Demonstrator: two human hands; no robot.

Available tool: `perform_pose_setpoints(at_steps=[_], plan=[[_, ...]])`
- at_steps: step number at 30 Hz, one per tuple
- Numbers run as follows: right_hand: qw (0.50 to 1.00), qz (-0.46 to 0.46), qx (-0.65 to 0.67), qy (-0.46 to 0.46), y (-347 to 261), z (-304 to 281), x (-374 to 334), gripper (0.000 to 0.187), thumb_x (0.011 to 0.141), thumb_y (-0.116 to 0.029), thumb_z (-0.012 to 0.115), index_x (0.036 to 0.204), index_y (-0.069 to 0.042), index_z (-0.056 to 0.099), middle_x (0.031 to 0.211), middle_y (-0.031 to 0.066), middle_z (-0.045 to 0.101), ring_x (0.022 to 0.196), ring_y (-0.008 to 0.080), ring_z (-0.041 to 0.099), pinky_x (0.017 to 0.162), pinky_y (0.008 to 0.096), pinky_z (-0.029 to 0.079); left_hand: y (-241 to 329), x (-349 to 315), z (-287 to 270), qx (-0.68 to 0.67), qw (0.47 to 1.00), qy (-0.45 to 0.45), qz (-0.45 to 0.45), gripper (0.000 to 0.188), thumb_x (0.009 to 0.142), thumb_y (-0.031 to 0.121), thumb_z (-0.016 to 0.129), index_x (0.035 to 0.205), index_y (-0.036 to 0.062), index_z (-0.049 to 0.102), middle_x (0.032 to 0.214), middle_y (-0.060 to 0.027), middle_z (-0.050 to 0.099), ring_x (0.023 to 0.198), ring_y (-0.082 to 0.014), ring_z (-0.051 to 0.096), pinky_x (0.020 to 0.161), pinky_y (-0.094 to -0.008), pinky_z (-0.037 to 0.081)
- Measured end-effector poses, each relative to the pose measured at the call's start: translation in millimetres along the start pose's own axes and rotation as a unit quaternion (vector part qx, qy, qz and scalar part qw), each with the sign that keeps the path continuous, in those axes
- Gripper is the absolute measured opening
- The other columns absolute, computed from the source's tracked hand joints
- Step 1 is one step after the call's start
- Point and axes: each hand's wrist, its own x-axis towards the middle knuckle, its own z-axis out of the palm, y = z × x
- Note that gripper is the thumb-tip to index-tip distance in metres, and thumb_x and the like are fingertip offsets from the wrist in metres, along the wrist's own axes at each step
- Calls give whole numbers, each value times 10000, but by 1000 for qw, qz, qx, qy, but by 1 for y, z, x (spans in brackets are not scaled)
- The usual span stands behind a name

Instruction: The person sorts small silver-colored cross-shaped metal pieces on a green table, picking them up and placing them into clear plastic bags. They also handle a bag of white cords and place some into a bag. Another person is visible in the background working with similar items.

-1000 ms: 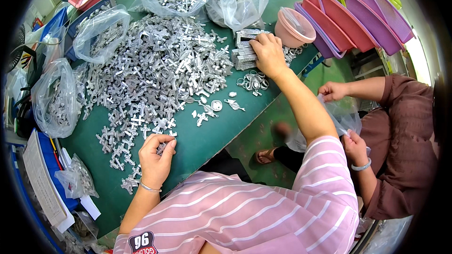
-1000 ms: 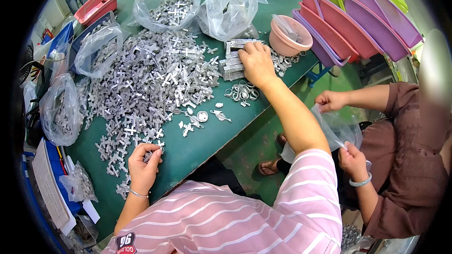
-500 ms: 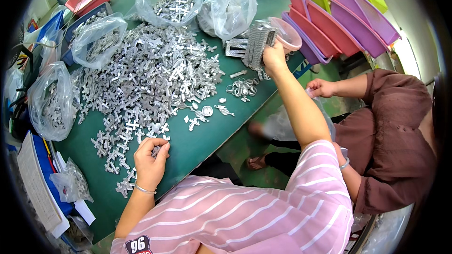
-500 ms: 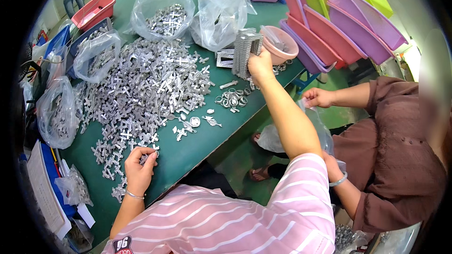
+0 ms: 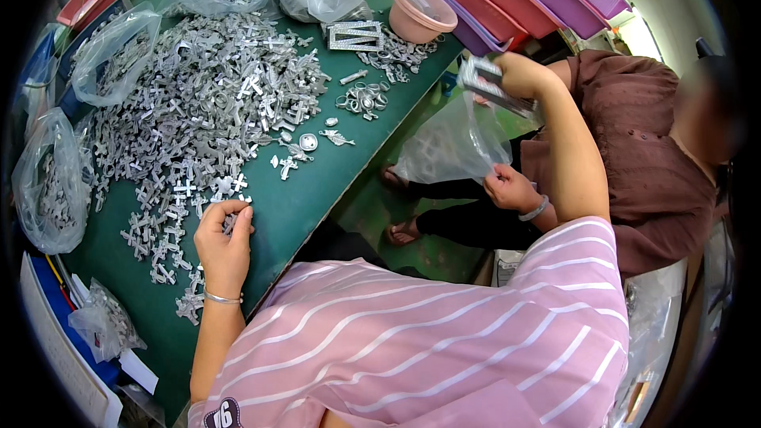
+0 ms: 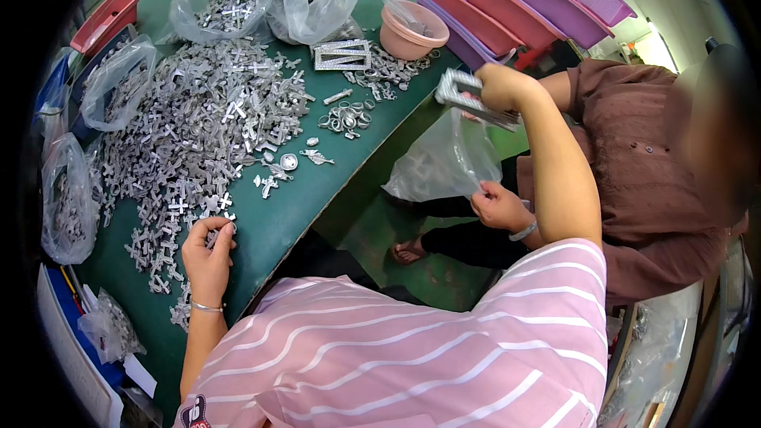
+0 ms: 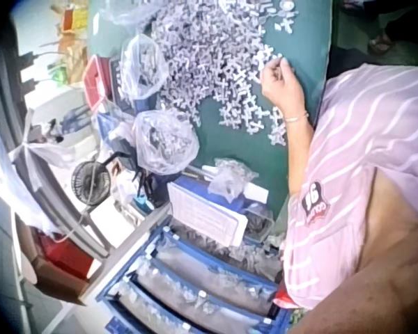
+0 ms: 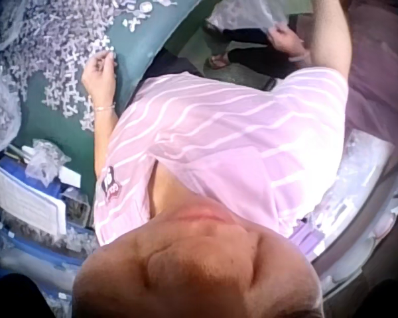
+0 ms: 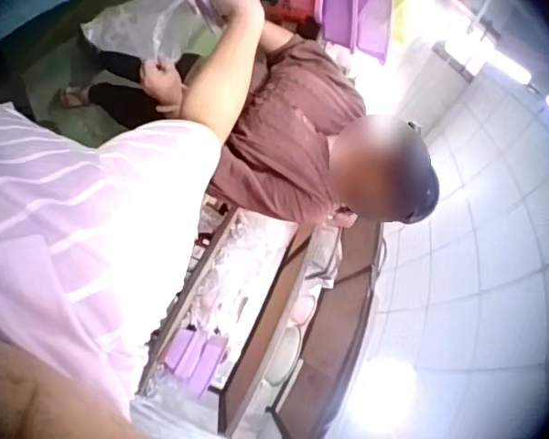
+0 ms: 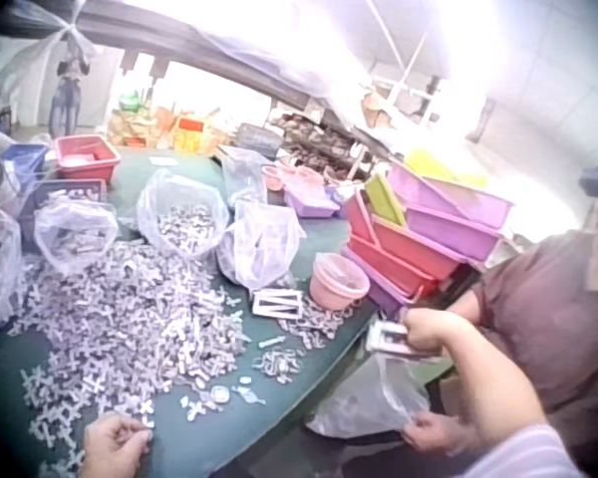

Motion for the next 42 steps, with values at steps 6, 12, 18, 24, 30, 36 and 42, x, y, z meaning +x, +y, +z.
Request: perform_pose_setpoints(at_steps=[6,12,18,24,30,36,42], plan=[[986,102,-26,-129,110,56,7,143,865,-96,623,971,0,630,852,64,669,746,155,648,659,309,526,0,1,2,-33,999,5,-26,53,829,41,645,857,-3,634,748,-41,583,560,-91,545,495,-219,419],[976,100,80,-176,139,59,56,141,867,-116,634,948,-1,619,851,56,664,752,141,641,659,289,513,-3,1,-1,-4,1000,7,10,74,859,90,640,881,20,636,738,-10,606,552,-47,532,411,-178,380],[894,-147,214,-364,144,-43,172,148,870,-135,644,925,-2,608,850,48,659,759,127,633,659,270,501,1,-1,-5,-41,999,-4,-23,75,847,63,643,886,-1,638,784,-30,599,582,-66,549,460,-192,402],[964,74,34,-255,65,-28,116,144,873,-129,638,930,-1,606,858,59,662,752,139,639,650,278,507,8,-2,-2,-43,999,-12,-30,61,849,46,635,892,4,638,785,-15,592,584,-48,535,421,-176,376],[959,120,102,-234,87,27,127,139,875,-122,633,934,1,604,865,70,666,745,152,645,642,287,513,8,-2,-4,-31,999,-15,-35,59,856,50,627,891,3,632,781,-12,585,577,-42,525,421,-169,363],[942,159,210,-208,124,77,131,134,877,-115,627,938,2,603,873,80,669,739,165,651,634,295,519,9,-1,-4,-19,999,-17,-33,60,863,54,625,898,6,632,758,-9,581,577,-38,518,426,-165,364],[936,137,242,-217,125,62,131,130,879,-108,621,943,4,601,881,91,673,732,177,657,625,304,525,13,-2,-4,-28,998,-16,-59,54,849,44,637,884,3,631,763,-24,579,584,-55,530,450,-183,383]])
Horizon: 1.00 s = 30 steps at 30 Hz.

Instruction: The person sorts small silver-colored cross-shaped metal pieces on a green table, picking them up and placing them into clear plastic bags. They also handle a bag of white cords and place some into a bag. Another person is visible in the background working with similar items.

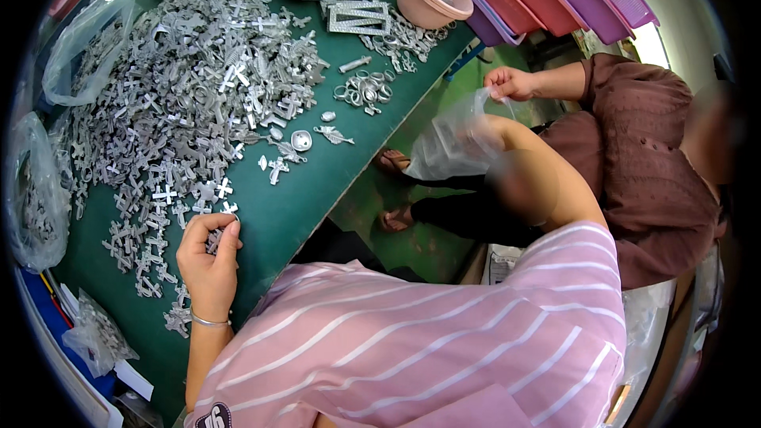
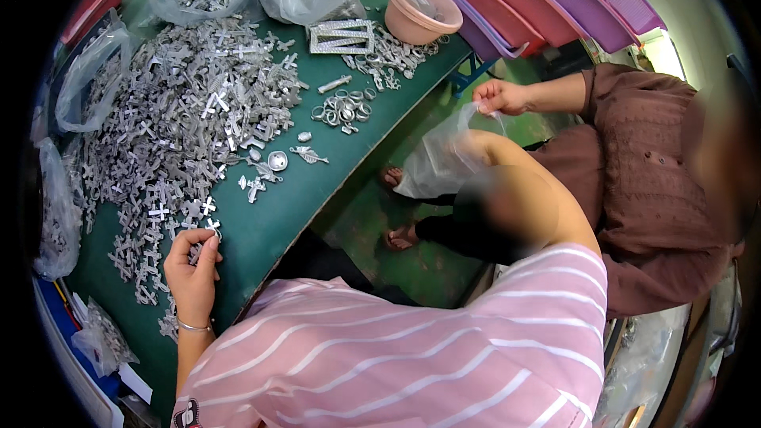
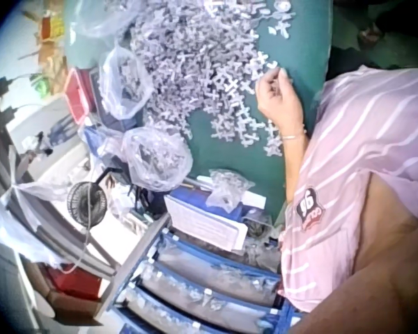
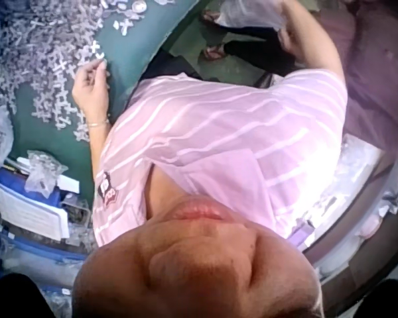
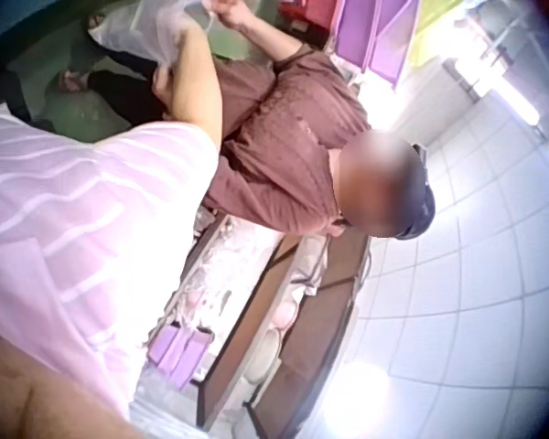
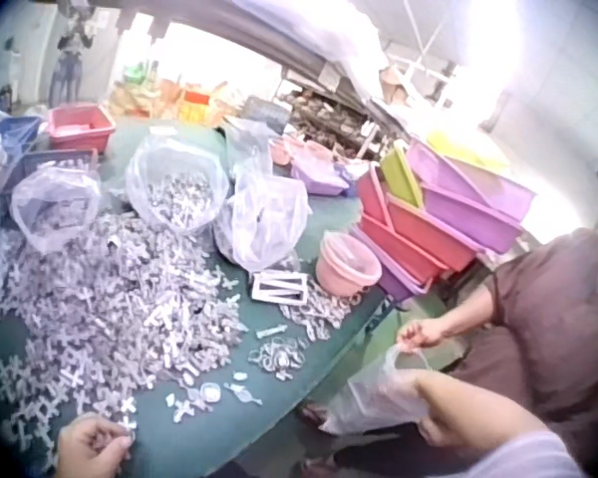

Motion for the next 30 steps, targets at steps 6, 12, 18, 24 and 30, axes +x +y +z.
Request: perform_pose_setpoints(at_steps=[6,12,18,24,30], plan=[[962,-63,-264,-31,-80,-12,-71,185,829,-101,620,973,13,603,913,136,683,742,266,676,635,351,534,3,0,0,-2,1000,12,5,44,814,2,653,847,-18,633,778,-62,577,571,-105,561,524,-226,428],[613,-492,-502,361,-189,94,-40,413,723,-103,605,1128,-18,596,1078,231,608,1007,341,603,884,406,467,6,-1,2,-5,1000,21,17,49,804,-5,660,846,-16,639,777,-68,586,574,-115,569,530,-231,439],[646,-448,-550,281,-251,95,46,630,695,-70,609,1313,-86,486,1352,194,450,1271,335,414,1036,394,381,8,0,-2,0,1000,8,13,47,800,-6,663,835,-20,636,798,-85,608,580,-126,582,544,-235,449],[644,-310,-634,295,-278,108,49,706,657,-84,625,1334,-87,424,1375,201,417,1273,350,404,1028,433,365,9,0,-4,10,1000,1,23,57,801,-4,664,847,-20,634,804,-94,609,591,-134,591,546,-238,464],[610,-349,-620,349,-264,118,27,701,620,-122,664,1281,-50,441,1303,198,468,1242,370,407,991,497,344,9,0,-3,-1,1000,1,17,60,795,-14,662,847,-19,635,794,-95,608,584,-139,587,545,-244,457]])
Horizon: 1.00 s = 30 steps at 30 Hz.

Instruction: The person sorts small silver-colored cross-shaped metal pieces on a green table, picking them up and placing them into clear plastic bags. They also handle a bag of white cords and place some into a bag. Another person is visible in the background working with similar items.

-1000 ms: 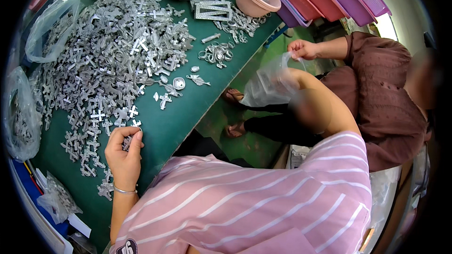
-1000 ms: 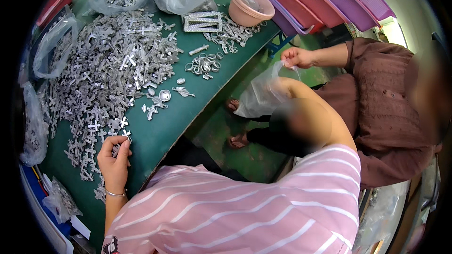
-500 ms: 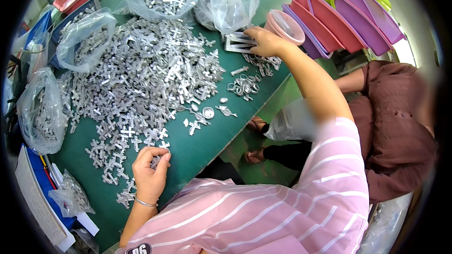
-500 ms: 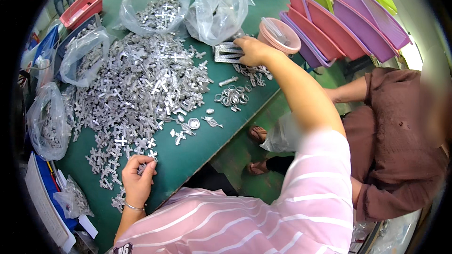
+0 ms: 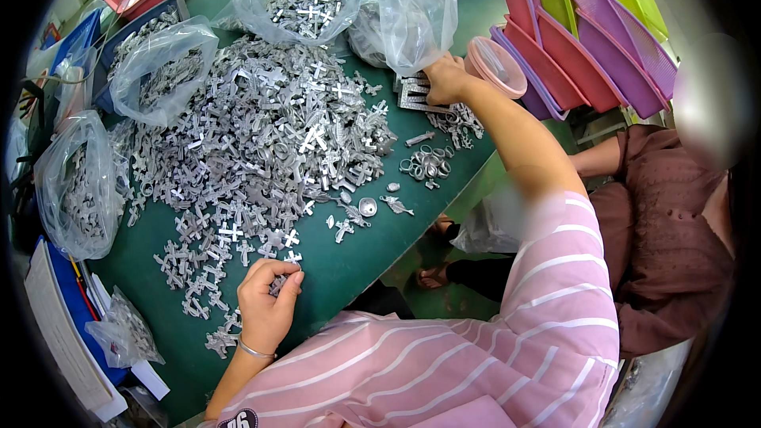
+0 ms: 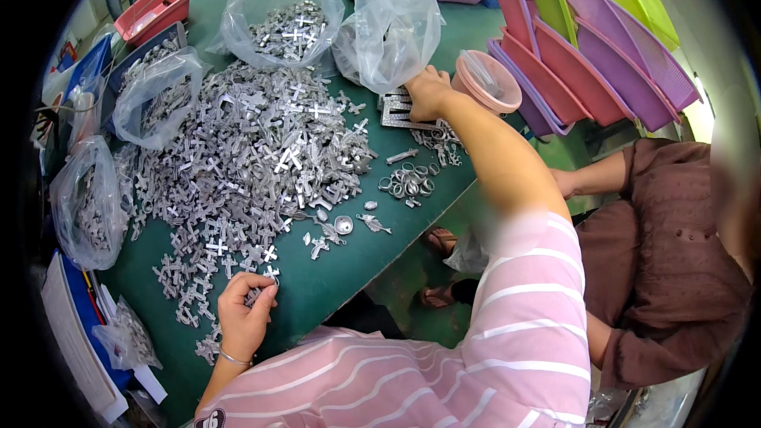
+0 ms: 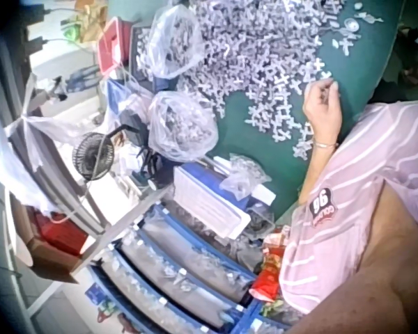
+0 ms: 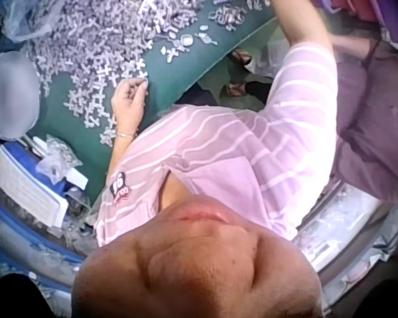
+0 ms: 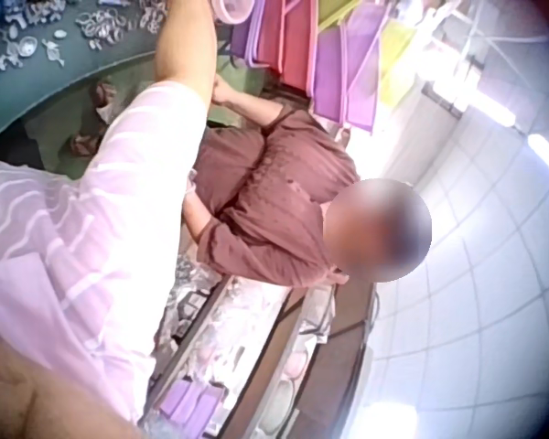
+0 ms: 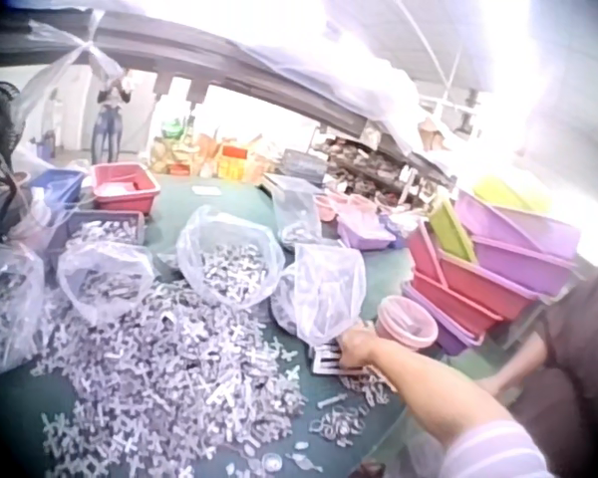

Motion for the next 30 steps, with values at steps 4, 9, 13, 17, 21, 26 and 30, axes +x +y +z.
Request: perform_pose_setpoints(at_steps=[4,9,13,17,21,26,30], plan=[[997,-24,57,52,0,18,-7,618,620,-75,651,1212,-48,475,1169,183,542,1136,359,489,926,457,397,1,0,1,1,1000,3,6,61,793,-15,661,847,-19,634,792,-94,609,580,-140,588,544,-245,458],[951,-186,16,245,-5,21,-24,361,637,-14,625,978,-72,520,980,127,591,973,316,566,797,452,429,-7,0,-1,7,999,-10,36,52,822,4,639,858,-32,627,859,-75,588,581,-100,589,436,-189,417],[904,-225,-25,363,-14,-10,-45,351,642,-37,644,969,-76,522,826,71,556,803,272,556,688,407,408,-5,0,0,16,999,-3,32,50,812,1,648,850,-27,632,830,-79,594,579,-110,587,467,-208,429],[890,-201,9,409,-33,-45,-84,453,608,-11,667,1027,-68,504,776,64,541,746,265,555,667,372,410,-1,-1,2,-3,1000,13,-1,52,791,-7,663,837,-20,643,789,-87,604,579,-134,587,536,-243,456],[865,-204,0,458,-40,-58,-129,483,610,-19,674,1056,-67,495,783,53,556,720,257,564,656,372,417,-4,-1,3,-4,1000,14,-9,54,797,-2,660,844,-23,645,796,-81,600,575,-124,583,536,-239,458],[839,-212,-41,500,-37,-50,-171,537,587,60,639,1087,-60,484,841,72,611,724,253,591,702,391,437,-8,0,4,-1,1000,13,-11,48,806,8,661,841,-18,641,781,-67,581,563,-111,575,511,-236,445],[875,-120,-36,467,-35,-46,-206,500,601,12,638,1085,-64,539,849,75,604,755,268,593,684,391,440,-10,0,3,-5,1000,4,-18,42,821,21,654,842,-12,638,779,-48,567,559,-94,567,451,-219,417]])
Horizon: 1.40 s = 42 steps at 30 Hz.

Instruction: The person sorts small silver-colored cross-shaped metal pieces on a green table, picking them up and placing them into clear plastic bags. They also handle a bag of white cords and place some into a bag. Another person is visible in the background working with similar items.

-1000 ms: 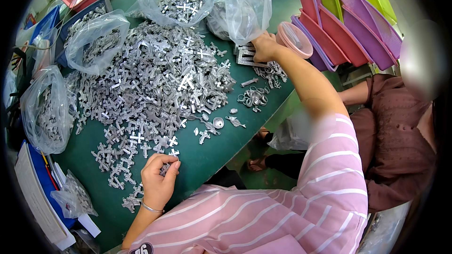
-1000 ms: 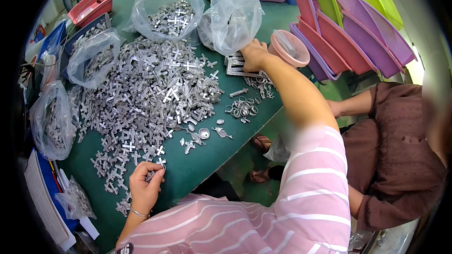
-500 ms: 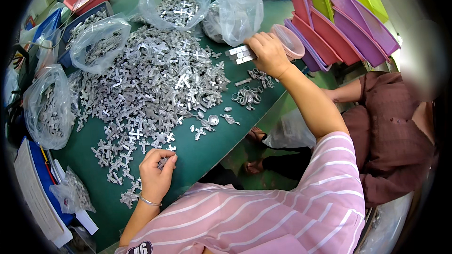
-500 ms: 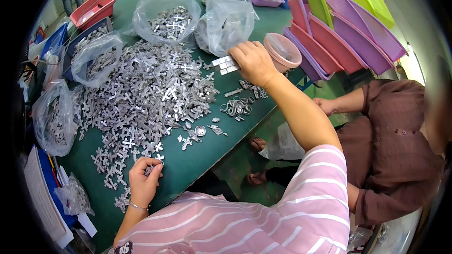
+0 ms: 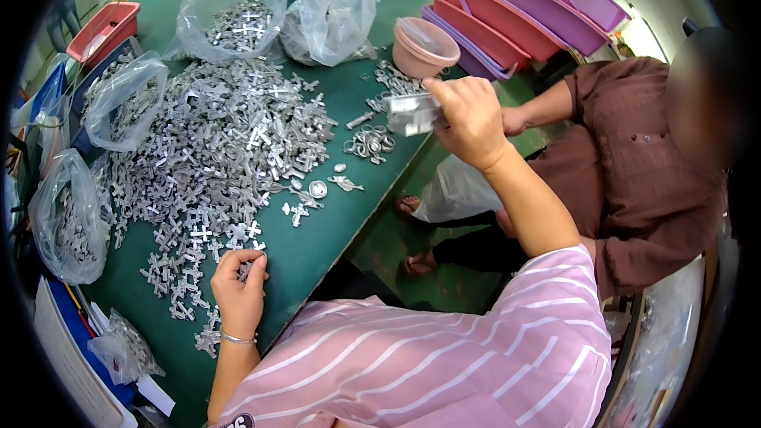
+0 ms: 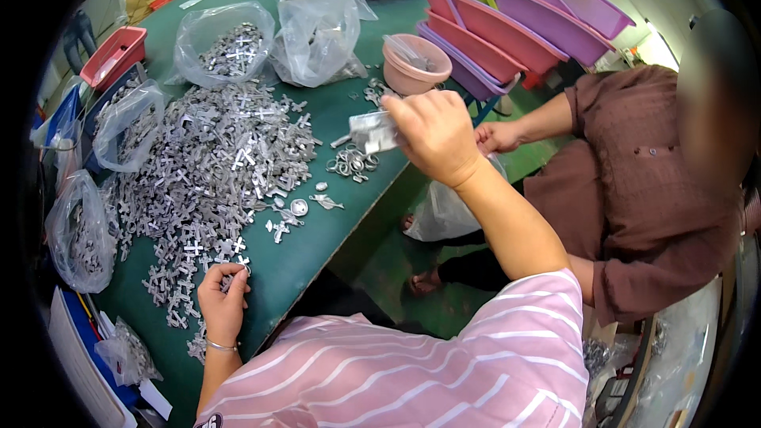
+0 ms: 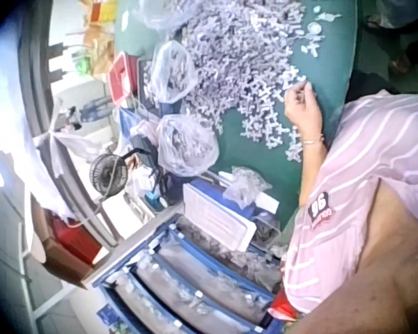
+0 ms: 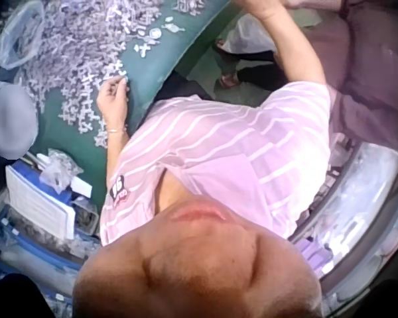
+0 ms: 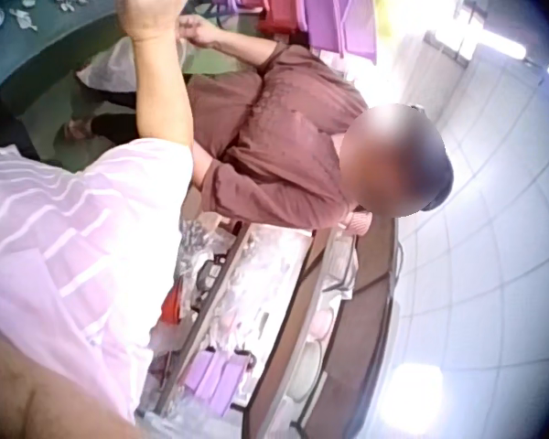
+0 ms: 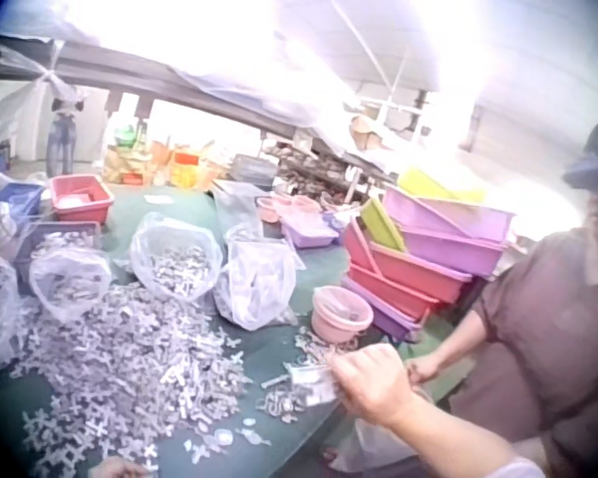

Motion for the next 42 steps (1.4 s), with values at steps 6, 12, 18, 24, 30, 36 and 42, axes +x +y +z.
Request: perform_pose_setpoints(at_steps=[6,12,18,24,30,36,42], plan=[[878,415,241,-1,25,-27,-21,307,722,-48,627,1022,-79,571,862,94,602,804,289,630,685,427,480,-2,0,-4,7,1000,9,-14,51,832,43,649,848,-4,636,794,-32,568,571,-80,565,412,-199,407],[625,632,339,-308,93,-31,-37,260,744,-59,609,1001,-70,570,860,93,600,812,294,633,688,439,488,-2,2,3,-7,1000,-14,-3,58,833,48,651,849,-5,636,807,-35,570,572,-85,562,423,-203,410],[477,664,367,-443,122,11,-86,214,766,-70,590,980,-62,570,857,92,598,821,299,637,690,452,496,-1,1,1,-1,1000,-5,-4,58,832,44,654,856,-8,644,803,-41,569,568,-86,559,424,-215,405],[386,700,395,-453,89,30,-156,172,789,-81,571,958,-54,570,855,91,595,829,304,640,693,464,504,-1,1,-1,-3,1000,-4,-6,46,827,33,656,850,-6,646,788,-37,567,560,-82,557,423,-214,400],[352,714,403,-451,85,37,-170,135,811,-92,552,937,-45,569,853,89,593,838,310,643,696,476,511,2,-1,-2,-7,1000,5,-10,50,828,33,660,850,-9,645,796,-37,562,560,-80,557,423,-210,398],[358,705,403,-461,100,19,-148,112,833,-104,533,915,-37,569,851,88,591,846,315,646,699,488,519,2,1,0,10,1000,-6,-5,51,824,29,655,851,-13,645,792,-46,575,556,-88,563,433,-218,412],[568,611,254,-489,107,35,-169,280,913,-323,562,903,-44,539,779,79,617,763,231,670,602,379,548,-7,0,-2,-22,1000,19,-10,66,800,40,670,847,-5,655,794,-68,626,576,-116,603,513,-237,468]])
